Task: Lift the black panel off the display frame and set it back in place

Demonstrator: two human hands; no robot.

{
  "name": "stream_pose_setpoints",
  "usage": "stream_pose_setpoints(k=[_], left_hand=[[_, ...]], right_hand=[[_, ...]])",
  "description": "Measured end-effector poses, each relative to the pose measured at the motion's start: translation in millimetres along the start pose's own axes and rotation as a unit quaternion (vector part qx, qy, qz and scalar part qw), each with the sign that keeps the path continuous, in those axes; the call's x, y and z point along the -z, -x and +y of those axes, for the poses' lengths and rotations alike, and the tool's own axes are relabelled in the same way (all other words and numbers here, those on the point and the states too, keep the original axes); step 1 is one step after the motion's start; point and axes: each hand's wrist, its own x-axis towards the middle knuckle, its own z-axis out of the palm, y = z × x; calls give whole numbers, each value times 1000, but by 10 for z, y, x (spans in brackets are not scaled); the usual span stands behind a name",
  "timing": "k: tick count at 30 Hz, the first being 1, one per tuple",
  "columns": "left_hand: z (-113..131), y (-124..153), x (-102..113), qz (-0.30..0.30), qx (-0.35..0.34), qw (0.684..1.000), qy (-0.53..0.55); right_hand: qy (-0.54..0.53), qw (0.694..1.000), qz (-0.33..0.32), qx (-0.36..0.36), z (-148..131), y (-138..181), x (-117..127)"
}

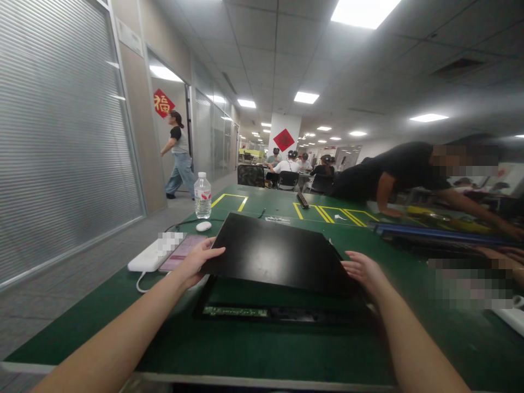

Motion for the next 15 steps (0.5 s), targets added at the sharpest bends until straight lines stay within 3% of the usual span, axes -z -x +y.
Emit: stream_pose_setpoints(k=[5, 15], left_hand=[[-42, -26, 20, -18, -8, 1000, -1], [-75, -24, 27, 5, 4, 999, -40]], right_hand=[[10, 1000, 20, 16, 32, -29, 19], [35, 997, 44, 44, 74, -78, 3]])
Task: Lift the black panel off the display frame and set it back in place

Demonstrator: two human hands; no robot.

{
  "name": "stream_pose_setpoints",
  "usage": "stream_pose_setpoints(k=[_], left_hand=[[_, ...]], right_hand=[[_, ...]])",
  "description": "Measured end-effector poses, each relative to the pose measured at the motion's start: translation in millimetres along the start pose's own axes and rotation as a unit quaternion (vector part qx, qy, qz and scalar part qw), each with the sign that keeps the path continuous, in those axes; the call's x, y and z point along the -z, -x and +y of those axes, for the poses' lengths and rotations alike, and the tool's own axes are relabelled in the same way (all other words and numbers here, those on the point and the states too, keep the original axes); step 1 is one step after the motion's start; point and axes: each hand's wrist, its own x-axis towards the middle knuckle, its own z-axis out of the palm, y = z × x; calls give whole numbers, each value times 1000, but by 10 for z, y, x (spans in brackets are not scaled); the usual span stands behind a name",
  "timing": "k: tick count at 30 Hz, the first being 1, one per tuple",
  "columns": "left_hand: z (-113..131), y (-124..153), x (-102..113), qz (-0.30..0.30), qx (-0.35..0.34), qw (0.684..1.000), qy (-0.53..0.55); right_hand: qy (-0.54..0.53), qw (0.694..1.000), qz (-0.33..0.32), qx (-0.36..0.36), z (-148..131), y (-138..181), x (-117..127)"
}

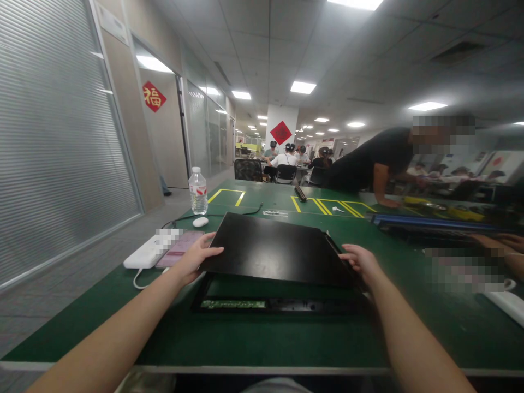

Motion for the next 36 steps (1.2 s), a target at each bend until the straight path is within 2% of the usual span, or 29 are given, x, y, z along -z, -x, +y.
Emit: stream_pose_setpoints(k=[4, 17, 29, 36], left_hand=[[26, 29, -31, 13, 4, 1000, -8], [14, 93, -86, -4, 14, 998, -59], [-14, 90, -89, -14, 17, 996, -82], [-38, 70, -72, -18, 17, 995, -92]], right_hand=[[20, 1000, 7, -1, -1, 1, -6], [84, 995, 52, 29, -10, 25, 53], [241, 965, 78, 66, 16, 9, 82], [258, 960, 83, 71, 21, 3, 91]])
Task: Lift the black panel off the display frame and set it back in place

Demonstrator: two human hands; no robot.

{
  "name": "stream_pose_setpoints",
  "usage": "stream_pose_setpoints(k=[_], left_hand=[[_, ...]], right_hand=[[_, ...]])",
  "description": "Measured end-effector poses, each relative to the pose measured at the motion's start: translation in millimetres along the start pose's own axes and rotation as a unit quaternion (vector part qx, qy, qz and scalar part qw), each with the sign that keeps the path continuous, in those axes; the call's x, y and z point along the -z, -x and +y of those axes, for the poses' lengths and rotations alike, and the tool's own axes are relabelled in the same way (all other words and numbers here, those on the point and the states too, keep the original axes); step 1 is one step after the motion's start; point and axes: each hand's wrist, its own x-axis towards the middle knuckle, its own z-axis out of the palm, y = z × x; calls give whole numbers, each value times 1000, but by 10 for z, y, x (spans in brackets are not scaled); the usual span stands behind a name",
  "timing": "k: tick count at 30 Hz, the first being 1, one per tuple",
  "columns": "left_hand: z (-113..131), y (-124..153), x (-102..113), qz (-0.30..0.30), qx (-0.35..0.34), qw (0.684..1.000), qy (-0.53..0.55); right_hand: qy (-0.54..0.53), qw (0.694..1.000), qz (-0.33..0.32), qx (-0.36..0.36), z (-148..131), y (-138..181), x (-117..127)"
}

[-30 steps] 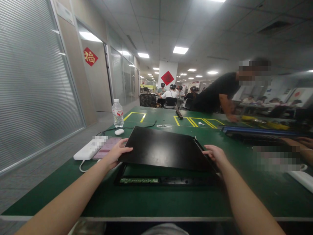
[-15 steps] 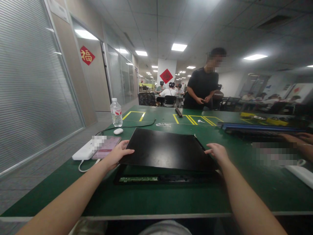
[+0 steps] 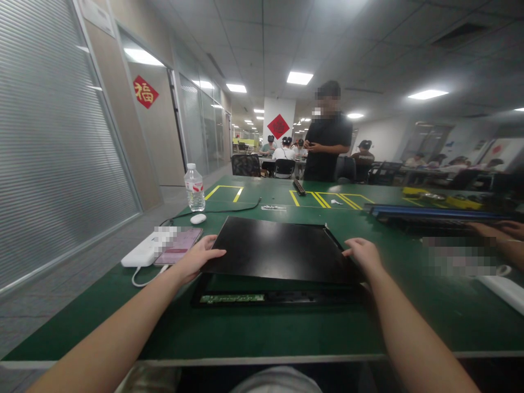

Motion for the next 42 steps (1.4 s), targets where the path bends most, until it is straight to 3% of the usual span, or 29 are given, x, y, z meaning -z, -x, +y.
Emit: stream_pose_setpoints(k=[20, 42], left_hand=[[27, 19, -21, -17, 28, 998, -45], [10, 12, -29, -7, 19, 999, -48]], right_hand=[[175, 984, -4, 33, -81, 38, 19], [197, 979, 0, 52, -85, 62, 6]])
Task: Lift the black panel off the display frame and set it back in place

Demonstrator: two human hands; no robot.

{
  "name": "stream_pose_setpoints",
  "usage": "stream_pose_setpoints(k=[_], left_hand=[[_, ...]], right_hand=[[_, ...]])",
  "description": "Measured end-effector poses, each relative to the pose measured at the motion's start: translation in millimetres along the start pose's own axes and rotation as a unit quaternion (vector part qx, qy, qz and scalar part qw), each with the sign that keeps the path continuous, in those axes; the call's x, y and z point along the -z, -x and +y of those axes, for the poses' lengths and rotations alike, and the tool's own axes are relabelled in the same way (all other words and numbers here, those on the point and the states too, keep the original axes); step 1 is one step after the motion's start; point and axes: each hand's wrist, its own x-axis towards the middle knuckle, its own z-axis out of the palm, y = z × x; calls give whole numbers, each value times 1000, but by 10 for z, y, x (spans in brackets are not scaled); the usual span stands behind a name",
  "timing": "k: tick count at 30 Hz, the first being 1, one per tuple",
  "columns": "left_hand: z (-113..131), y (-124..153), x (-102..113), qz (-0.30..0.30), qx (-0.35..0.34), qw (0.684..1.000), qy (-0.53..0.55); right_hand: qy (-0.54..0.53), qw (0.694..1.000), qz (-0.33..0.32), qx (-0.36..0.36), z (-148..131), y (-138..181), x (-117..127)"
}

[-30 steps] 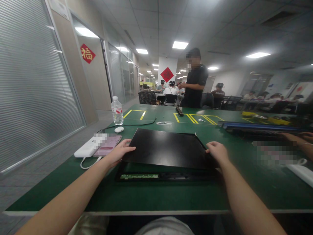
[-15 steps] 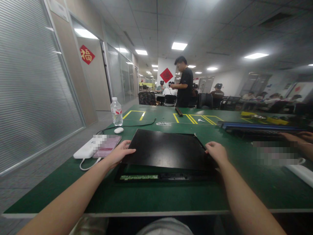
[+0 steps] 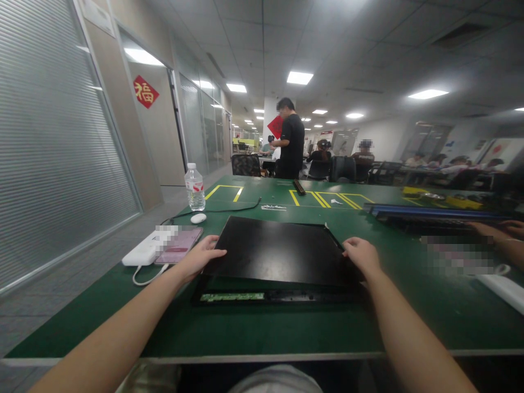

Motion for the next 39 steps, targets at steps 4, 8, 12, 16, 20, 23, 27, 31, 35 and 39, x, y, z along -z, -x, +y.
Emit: stream_pose_setpoints(k=[4, 8, 12, 16, 20, 23, 27, 31, 35, 39], left_hand=[[23, 21, -11, 12, 4, 1000, -11], [19, 16, -8, 8, 1, 1000, -12], [-8, 0, 5, -6, -2, 1000, 4], [-24, -11, 17, -14, -1, 1000, 7], [-51, -50, 32, -10, 4, 1000, 13], [-71, -81, 38, 5, -1, 1000, 25], [-65, -89, 36, 20, -19, 999, 40], [-55, -99, 55, 30, -47, 998, 20], [-61, -135, 100, 28, -84, 996, -10], [-45, -129, 117, 52, -93, 992, -72]], right_hand=[[14, 1000, 1, 3, -19, 20, 11], [22, 1000, 8, 12, -33, 37, 20], [26, 1000, 8, 13, -44, 47, 30], [26, 1000, 6, 13, -52, 51, 35], [24, 1000, 7, 16, -42, 43, 29], [22, 1000, 6, 18, -20, 30, 19], [9, 1000, 1, 18, 6, 12, 8], [-11, 1000, 3, 16, 17, 8, 5], [-31, 999, 2, 12, 30, 12, 5], [-44, 999, 10, 17, 38, 12, 3]])
